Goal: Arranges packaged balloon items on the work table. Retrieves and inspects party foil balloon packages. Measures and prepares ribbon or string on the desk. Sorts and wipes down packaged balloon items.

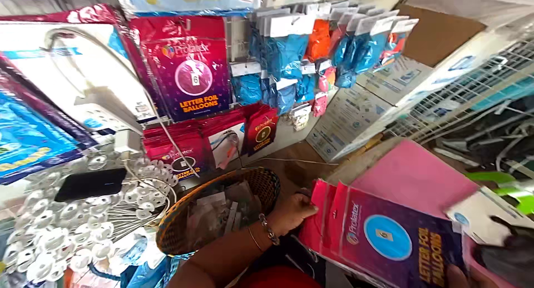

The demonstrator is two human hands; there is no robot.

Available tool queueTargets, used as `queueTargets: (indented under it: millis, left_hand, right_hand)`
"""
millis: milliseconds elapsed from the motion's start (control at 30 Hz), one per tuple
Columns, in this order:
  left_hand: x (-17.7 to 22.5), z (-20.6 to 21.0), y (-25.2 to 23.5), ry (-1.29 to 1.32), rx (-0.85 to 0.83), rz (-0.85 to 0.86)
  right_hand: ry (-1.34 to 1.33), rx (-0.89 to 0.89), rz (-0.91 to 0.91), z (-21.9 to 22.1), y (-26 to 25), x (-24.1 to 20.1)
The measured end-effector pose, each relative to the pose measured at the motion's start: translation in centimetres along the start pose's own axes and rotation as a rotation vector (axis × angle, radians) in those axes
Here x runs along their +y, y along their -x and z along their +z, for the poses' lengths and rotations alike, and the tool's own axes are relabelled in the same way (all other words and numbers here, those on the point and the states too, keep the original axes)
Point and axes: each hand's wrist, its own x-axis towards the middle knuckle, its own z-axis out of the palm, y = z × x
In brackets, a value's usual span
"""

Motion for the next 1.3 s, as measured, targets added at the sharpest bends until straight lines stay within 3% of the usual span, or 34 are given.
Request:
queueTargets:
  millis: [167,267,533,1033,1167,1300]
  left_hand:
    - [0.8,0.4,-0.1,0.041,0.024,-0.07]
    - [0.9,0.4,-0.5,0.05,0.026,-0.103]
    - [1.6,0.0,-0.1,0.127,0.031,-0.183]
    - [1.7,0.2,0.8,0.014,-0.023,-0.042]
    - [3.8,-1.3,1.3,-0.237,-0.045,0.136]
    - [10.8,-3.0,4.0,-0.675,0.008,0.282]
  right_hand:
    - [-0.074,0.083,0.087,0.2,0.2,-0.3]
    - [-0.131,0.03,0.156,0.7,0.3,-0.3]
    - [-0.193,-0.007,0.131,2.3,1.1,-0.9]
    - [-0.105,0.011,0.008,2.6,1.6,-0.3]
    - [-0.09,0.042,-0.09,2.0,-0.3,2.0]
    - [-0.074,0.057,-0.075,2.2,-0.8,2.7]
